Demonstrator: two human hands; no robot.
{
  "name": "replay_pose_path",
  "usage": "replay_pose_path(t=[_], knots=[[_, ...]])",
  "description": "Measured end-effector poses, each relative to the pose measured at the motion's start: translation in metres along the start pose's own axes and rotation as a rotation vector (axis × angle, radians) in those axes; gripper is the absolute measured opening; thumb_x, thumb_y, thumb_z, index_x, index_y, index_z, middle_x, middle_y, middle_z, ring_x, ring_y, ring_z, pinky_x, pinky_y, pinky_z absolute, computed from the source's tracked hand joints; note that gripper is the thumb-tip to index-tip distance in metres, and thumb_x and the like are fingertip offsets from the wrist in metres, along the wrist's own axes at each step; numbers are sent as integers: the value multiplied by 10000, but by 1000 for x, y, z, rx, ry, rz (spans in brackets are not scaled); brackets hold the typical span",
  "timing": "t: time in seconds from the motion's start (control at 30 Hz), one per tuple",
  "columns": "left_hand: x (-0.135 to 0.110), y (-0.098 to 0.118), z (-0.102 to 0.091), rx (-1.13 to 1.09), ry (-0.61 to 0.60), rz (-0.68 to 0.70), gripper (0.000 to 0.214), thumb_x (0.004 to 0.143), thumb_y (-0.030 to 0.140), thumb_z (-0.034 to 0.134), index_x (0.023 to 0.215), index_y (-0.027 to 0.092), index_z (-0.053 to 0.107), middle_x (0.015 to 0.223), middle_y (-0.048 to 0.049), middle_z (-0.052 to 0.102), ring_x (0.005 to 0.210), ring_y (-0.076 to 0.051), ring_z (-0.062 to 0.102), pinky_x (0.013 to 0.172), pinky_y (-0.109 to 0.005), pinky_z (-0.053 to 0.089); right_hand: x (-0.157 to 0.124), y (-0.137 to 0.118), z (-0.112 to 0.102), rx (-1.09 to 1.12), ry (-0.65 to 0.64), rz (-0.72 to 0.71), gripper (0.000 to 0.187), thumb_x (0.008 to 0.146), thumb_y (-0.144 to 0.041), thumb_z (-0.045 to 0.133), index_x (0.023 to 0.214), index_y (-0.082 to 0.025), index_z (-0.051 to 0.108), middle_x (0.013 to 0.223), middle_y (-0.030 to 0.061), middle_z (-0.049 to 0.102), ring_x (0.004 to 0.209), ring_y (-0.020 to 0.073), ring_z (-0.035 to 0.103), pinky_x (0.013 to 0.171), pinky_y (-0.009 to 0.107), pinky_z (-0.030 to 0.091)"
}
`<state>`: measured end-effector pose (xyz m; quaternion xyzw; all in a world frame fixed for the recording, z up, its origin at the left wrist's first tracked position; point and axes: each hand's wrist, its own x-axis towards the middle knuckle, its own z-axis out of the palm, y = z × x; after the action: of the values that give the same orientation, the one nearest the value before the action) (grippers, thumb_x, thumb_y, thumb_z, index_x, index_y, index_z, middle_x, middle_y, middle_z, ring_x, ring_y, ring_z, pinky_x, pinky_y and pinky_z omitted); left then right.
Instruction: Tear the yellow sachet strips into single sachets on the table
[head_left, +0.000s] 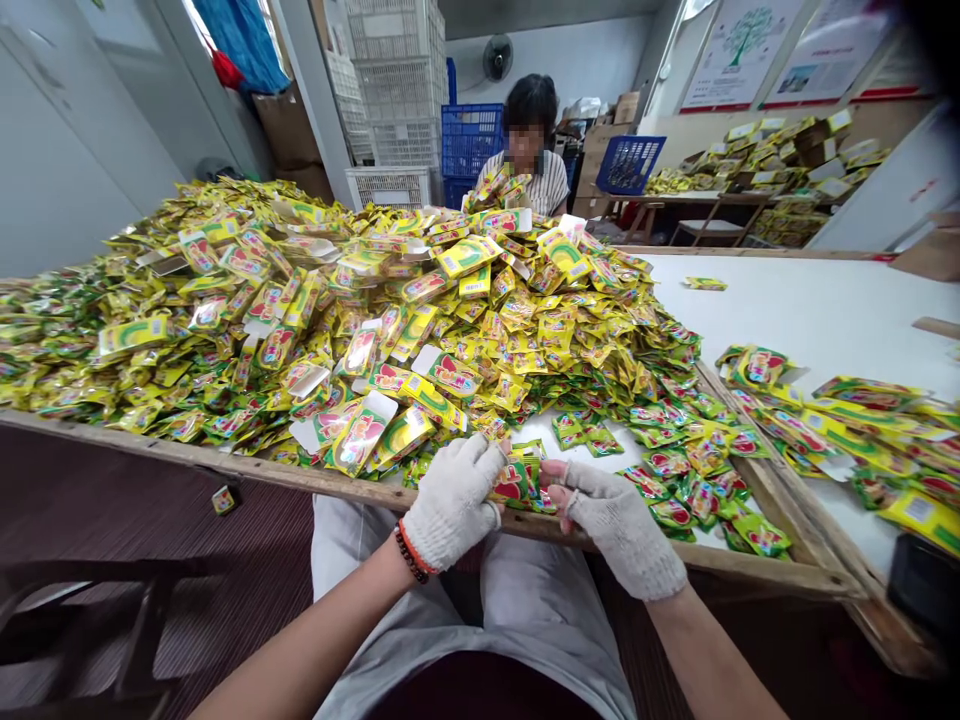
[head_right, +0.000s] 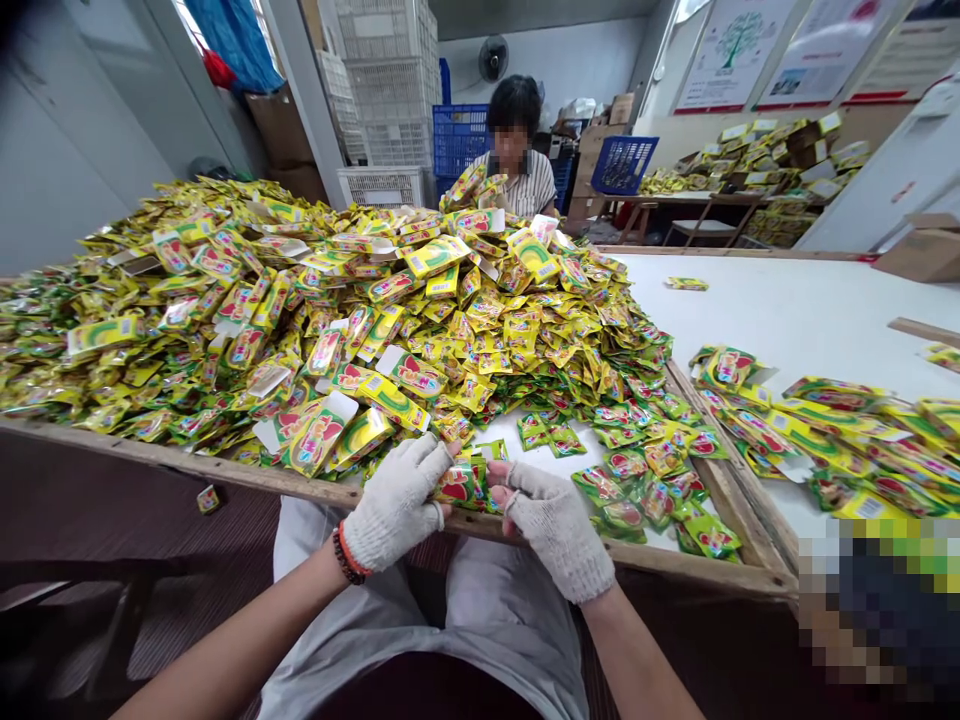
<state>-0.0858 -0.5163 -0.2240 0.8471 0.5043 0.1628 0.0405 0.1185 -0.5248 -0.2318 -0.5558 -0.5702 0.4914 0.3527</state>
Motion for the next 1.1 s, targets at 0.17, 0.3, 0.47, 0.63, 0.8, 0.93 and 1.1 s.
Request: replay_pose_path(t=[0.17,0.3,0.47,0.63,0.8,0.93,1.1], knots=[[3,6,7,-38,14,56,665,688,171,626,1327,217,450,1189,-112,535,1083,-292,479,914,-440,427,-8,-4,10,122,-278,-59,353,849,-460,542,988,-155,654,508,-12,605,455,119,512,479,237,318],[4,5,6,-424,184,29,728,725,336,708,1362,204,381,1308,-128,476,1194,-276,453,1016,-422,384,-7,-6,12,159,-208,-30,332,886,-471,497,785,-170,595,450,-29,547,416,91,421,446,224,262],[6,-5,-1,-883,20,-271,405,800,488,620,1027,158,560,933,-53,634,864,-193,591,779,-310,477,-3,-2,13,151,-107,-52,337,899,-474,474,753,-181,555,464,-27,553,438,93,408,450,224,266],[5,-3,7,-828,9,-307,342,799,488,619,907,170,550,820,-9,615,767,-159,559,700,-265,432,4,5,12,-207,63,-125,354,810,-452,598,593,-188,509,469,-24,537,476,106,471,476,229,330],[18,-5,-8,-536,71,-149,361,854,477,536,1081,197,528,964,-37,618,855,-180,560,746,-278,421,9,10,-21,127,202,-85,266,776,-456,639,710,-198,633,512,-23,557,457,102,464,439,231,337],[46,-13,-18,51,128,-132,237,887,382,468,925,175,579,941,-100,613,935,-258,538,832,-391,381,17,6,-58,701,548,-306,308,781,-419,637,1064,-296,634,1060,21,657,768,135,623,661,274,492],[84,-11,1,244,-26,-220,119,794,196,543,862,131,616,887,-168,633,997,-320,527,877,-480,323,59,11,-71,5,430,-185,321,787,-400,599,1047,-216,641,960,63,669,701,176,596,622,307,463]])
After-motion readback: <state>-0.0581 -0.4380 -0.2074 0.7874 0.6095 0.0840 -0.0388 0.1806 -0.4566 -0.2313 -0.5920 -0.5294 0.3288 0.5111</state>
